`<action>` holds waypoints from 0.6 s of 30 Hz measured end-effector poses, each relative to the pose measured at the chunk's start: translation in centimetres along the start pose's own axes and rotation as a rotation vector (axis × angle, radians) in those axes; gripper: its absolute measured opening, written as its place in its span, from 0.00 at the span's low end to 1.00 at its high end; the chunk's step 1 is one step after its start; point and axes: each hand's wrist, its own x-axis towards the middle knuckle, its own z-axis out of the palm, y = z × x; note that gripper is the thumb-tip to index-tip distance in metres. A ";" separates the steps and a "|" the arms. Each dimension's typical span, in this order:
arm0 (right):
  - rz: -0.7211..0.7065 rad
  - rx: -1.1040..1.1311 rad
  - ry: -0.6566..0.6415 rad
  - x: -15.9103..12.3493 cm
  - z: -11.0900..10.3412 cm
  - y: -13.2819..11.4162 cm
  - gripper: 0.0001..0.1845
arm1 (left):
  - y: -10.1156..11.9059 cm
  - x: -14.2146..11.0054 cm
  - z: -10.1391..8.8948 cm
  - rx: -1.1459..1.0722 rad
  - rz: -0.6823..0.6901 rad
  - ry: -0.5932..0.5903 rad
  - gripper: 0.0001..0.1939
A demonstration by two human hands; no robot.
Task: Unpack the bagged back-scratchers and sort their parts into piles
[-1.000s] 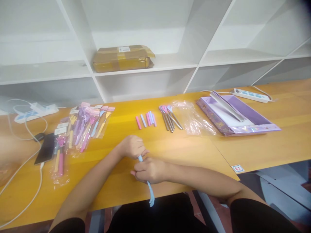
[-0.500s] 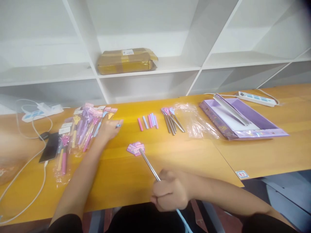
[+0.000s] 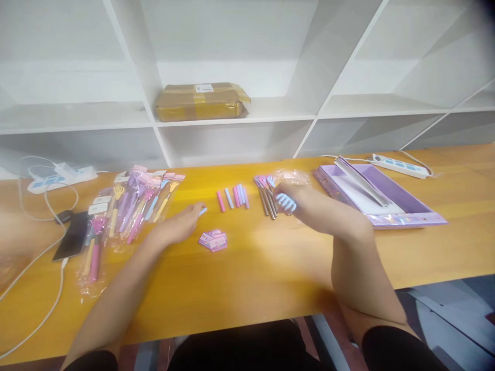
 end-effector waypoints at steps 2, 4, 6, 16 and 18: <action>0.182 0.020 0.000 1.3 -0.7 0.4 0.08 | 1.7 -0.7 0.7 -0.012 -0.015 -0.023 0.21; 0.318 -0.002 0.007 2.6 -1.1 0.9 0.11 | 2.7 -1.2 1.5 -0.029 -0.010 -0.034 0.23; 0.406 -0.100 0.003 4.0 -1.0 1.7 0.15 | 3.3 -1.4 2.6 -0.041 0.023 -0.037 0.27; 0.526 -0.371 -0.132 9.9 2.5 9.1 0.17 | 3.1 4.1 4.8 -0.229 0.020 0.223 0.20; 0.526 -0.379 -0.135 10.5 3.3 10.2 0.17 | 2.2 5.9 5.1 -0.251 -0.058 0.308 0.19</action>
